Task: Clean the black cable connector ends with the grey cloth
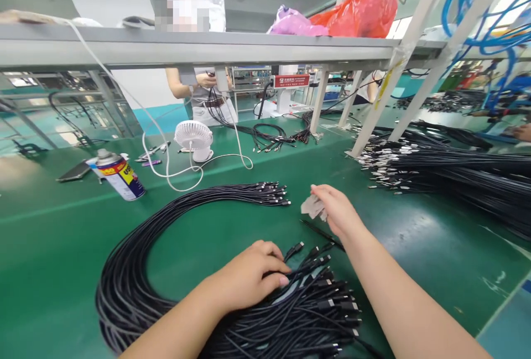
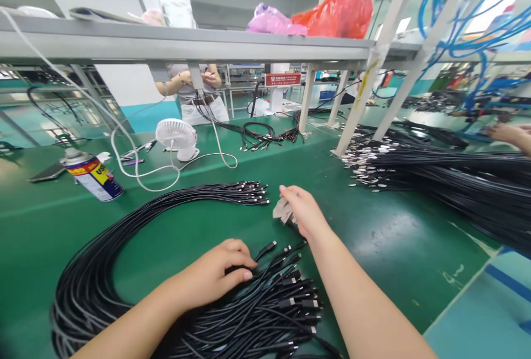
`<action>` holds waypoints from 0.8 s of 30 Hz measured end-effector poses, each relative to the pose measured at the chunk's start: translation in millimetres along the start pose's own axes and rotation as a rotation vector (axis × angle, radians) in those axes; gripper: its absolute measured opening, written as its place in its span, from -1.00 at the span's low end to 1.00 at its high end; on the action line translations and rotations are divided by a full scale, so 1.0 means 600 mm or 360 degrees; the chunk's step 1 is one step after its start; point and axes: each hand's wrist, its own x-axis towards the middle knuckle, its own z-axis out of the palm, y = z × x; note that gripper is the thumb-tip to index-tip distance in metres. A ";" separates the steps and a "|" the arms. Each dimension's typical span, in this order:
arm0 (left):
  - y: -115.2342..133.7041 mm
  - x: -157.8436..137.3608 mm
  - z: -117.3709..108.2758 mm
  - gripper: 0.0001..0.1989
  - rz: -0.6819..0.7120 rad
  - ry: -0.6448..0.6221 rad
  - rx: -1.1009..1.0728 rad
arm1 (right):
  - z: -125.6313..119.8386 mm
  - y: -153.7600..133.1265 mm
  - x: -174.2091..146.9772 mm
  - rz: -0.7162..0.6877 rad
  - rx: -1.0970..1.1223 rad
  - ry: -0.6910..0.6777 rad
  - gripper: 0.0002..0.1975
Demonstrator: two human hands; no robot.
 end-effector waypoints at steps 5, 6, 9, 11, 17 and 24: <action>0.029 -0.020 -0.009 -0.65 -0.0010 -0.0206 0.0323 | -0.015 0.043 0.042 0.0030 -0.0356 0.0503 -0.66; 0.038 -0.024 -0.012 -0.62 -0.0036 -0.0220 0.0343 | -0.013 0.050 0.046 0.0025 -0.0428 0.0533 -0.66; 0.066 -0.039 -0.021 -0.50 -0.0205 -0.0230 0.0389 | -0.001 0.058 0.045 -0.0058 -0.0634 0.0515 -0.65; 0.082 -0.055 -0.025 -0.37 -0.0412 -0.0211 0.0475 | 0.010 0.054 0.033 -0.0164 -0.0733 0.0431 -0.67; 0.069 -0.141 -0.017 -0.15 -0.0514 -0.0310 0.0714 | 0.029 0.032 -0.023 -0.0662 -0.1120 -0.0218 -0.43; 0.055 -0.199 0.004 -0.25 -0.0970 -0.0317 0.0864 | 0.142 -0.044 0.002 -0.0985 -0.1608 -0.1065 -0.09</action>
